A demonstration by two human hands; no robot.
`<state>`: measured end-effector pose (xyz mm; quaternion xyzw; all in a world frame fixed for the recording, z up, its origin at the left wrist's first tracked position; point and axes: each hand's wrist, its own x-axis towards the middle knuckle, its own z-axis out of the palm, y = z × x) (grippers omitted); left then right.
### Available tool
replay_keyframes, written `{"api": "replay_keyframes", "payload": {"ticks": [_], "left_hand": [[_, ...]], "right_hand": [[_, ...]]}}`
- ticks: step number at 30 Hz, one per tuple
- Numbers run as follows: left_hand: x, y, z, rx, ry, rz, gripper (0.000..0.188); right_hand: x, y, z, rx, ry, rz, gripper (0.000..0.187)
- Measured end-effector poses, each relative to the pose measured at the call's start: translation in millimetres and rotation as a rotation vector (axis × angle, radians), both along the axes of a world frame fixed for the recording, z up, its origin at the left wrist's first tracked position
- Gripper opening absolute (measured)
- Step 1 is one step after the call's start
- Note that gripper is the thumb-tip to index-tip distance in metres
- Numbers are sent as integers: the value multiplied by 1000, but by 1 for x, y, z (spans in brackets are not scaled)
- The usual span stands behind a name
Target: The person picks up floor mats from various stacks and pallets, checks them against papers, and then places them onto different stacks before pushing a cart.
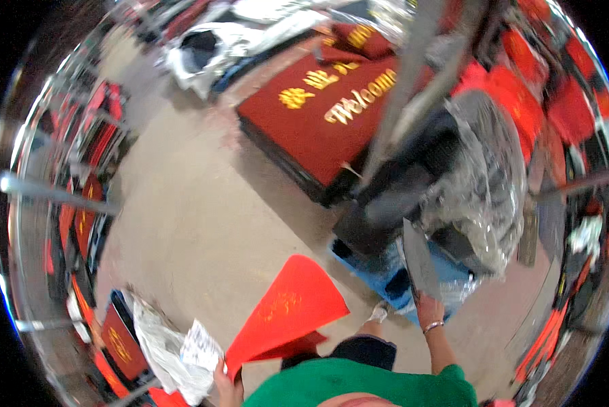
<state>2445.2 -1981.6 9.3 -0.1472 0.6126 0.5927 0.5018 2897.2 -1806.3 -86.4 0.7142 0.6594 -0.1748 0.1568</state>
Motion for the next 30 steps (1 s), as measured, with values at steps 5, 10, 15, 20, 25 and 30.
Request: {"api": "replay_keyframes", "payload": {"ticks": [5,10,15,20,25,30], "left_hand": [[-104,35,-11,196,442,50,40],[-214,92,11,262,377,143,38],[-304,154,50,162,520,290,37],[-401,172,43,113,578,454,37],[-461,224,55,91,644,534,35],[-544,282,36,34,776,457,38]], "right_hand": [[-90,37,59,171,-94,188,15],[-214,82,150,410,67,146,12],[-326,193,166,373,464,231,17],[-454,318,142,335,863,323,22],[-586,436,147,306,915,446,22],[-716,549,186,419,819,647,17]]}}
